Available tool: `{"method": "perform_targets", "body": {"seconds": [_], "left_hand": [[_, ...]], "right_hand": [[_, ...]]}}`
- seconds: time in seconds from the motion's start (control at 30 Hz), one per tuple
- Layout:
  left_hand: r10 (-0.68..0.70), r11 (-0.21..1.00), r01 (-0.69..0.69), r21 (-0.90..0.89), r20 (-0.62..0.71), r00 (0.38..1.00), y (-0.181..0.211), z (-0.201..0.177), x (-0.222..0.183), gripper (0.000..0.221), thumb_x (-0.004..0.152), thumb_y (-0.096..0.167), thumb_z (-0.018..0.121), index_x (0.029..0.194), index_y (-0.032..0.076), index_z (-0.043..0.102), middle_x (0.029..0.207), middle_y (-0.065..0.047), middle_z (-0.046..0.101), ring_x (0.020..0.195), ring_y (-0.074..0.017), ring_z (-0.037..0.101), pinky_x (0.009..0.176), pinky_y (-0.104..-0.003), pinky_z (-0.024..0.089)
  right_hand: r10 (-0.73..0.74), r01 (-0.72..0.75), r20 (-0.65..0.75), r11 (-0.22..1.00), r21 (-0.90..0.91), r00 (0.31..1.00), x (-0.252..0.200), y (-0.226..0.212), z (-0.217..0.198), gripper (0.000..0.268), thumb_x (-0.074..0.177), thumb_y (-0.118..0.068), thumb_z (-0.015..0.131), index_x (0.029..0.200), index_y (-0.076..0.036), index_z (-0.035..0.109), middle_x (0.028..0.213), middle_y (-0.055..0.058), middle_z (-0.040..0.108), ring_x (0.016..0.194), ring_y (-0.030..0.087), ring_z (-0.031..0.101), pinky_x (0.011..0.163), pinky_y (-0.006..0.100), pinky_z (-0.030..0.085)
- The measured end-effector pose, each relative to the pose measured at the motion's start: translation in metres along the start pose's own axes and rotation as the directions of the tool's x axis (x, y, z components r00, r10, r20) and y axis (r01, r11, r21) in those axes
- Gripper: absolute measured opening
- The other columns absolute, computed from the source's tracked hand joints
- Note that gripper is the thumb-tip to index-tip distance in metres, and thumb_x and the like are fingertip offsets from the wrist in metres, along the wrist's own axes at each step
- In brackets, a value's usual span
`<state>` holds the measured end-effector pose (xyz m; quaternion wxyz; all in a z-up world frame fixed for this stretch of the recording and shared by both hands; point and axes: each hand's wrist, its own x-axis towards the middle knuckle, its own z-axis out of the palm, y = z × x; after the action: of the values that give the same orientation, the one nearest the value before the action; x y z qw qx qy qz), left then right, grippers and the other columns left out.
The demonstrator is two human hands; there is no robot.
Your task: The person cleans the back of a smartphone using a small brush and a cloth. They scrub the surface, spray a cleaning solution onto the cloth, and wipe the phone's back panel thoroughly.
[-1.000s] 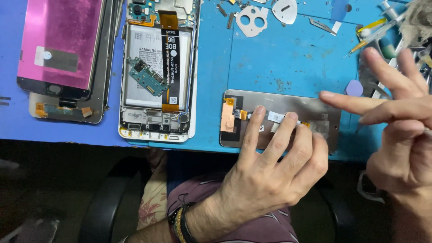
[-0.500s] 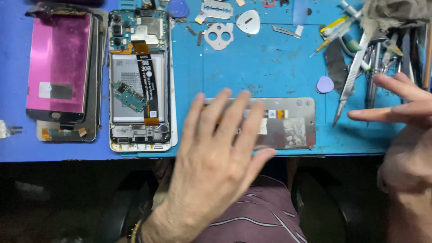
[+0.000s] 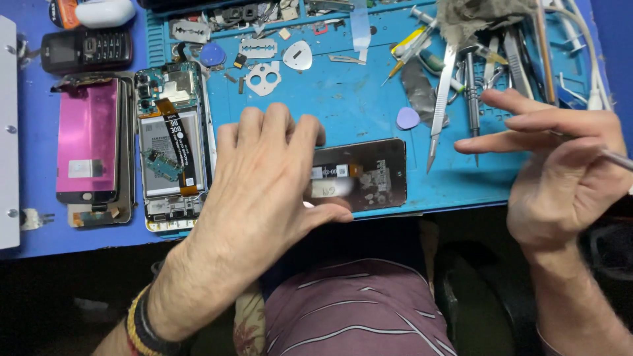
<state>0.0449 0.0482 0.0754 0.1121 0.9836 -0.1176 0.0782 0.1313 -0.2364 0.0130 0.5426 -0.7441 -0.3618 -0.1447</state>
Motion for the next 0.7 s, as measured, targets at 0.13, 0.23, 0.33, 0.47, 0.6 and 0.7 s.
{"method": "perform_targets", "body": {"seconds": [0.13, 0.23, 0.33, 0.47, 0.6, 0.7], "left_hand": [[-0.008, 1.000, 0.008, 0.009, -0.003, 1.000, 0.027, -0.023, -0.019, 0.069, 0.069, 0.047, 0.094, 0.111, 0.006, 0.058, 0.106, -0.012, 0.045, 0.090, -0.0261, 0.043, 0.074, -0.040, 0.041], [0.014, 0.999, -0.010, 0.051, -0.083, 0.996, 0.032, -0.036, -0.037, 0.051, 0.087, 0.044, 0.081, 0.115, 0.006, 0.062, 0.131, -0.016, 0.053, 0.087, -0.0247, 0.052, 0.074, -0.037, 0.043], [0.005, 0.998, 0.008, 0.063, -0.194, 0.981, 0.031, -0.042, -0.050, 0.014, 0.092, 0.011, 0.073, 0.104, 0.007, 0.068, 0.105, -0.004, 0.068, 0.076, -0.0193, 0.057, 0.068, -0.035, 0.044], [0.117, 0.990, -0.140, -0.028, -0.400, 0.909, 0.038, -0.038, -0.066, 0.012, 0.084, 0.001, 0.078, 0.096, -0.001, 0.076, 0.090, -0.007, 0.076, 0.073, -0.0184, 0.067, 0.066, -0.032, 0.052], [0.468, 0.844, -0.283, 0.456, -0.366, 0.804, 0.042, -0.021, -0.084, 0.020, 0.098, 0.018, 0.085, 0.113, 0.020, 0.072, 0.104, 0.004, 0.063, 0.098, -0.0116, 0.071, 0.081, -0.025, 0.061], [0.621, 0.745, -0.363, 0.559, -0.383, 0.684, 0.039, 0.003, -0.079, 0.014, 0.105, 0.025, 0.072, 0.117, 0.022, 0.067, 0.107, 0.008, 0.060, 0.102, -0.0062, 0.068, 0.087, -0.022, 0.058]], "right_hand": [[0.043, -0.043, -0.018, 0.999, 0.031, 0.999, 0.001, -0.010, 0.000, 0.032, 0.119, -0.015, 0.031, 0.117, 0.016, 0.037, 0.128, 0.045, 0.057, 0.099, 0.045, 0.073, 0.076, 0.042, 0.066], [0.054, -0.054, 0.007, 0.997, 0.050, 0.999, -0.005, -0.013, -0.003, 0.033, 0.118, -0.014, 0.032, 0.111, 0.016, 0.042, 0.134, 0.047, 0.057, 0.085, 0.039, 0.072, 0.074, 0.041, 0.066], [0.069, -0.069, 0.012, 0.998, -0.004, 0.998, -0.018, -0.034, -0.004, 0.028, 0.113, -0.010, 0.040, 0.103, 0.012, 0.054, 0.126, 0.037, 0.065, 0.074, 0.029, 0.075, 0.061, 0.031, 0.066], [0.322, -0.324, 0.103, 0.946, -0.002, 0.941, -0.027, -0.074, -0.004, 0.035, 0.100, -0.012, 0.045, 0.080, 0.010, 0.062, 0.095, 0.030, 0.070, 0.063, 0.026, 0.074, 0.046, 0.024, 0.061], [0.536, -0.627, 0.340, 0.729, 0.275, 0.773, -0.031, -0.080, 0.003, 0.062, 0.102, -0.043, 0.045, 0.104, 0.012, 0.075, 0.114, 0.024, 0.082, 0.087, 0.034, 0.091, 0.088, 0.036, 0.068], [0.577, -0.640, 0.283, 0.725, 0.253, 0.766, -0.026, -0.080, 0.023, 0.056, 0.096, -0.039, 0.054, 0.122, 0.007, 0.071, 0.099, 0.019, 0.086, 0.091, 0.023, 0.081, 0.092, 0.031, 0.060]]}}
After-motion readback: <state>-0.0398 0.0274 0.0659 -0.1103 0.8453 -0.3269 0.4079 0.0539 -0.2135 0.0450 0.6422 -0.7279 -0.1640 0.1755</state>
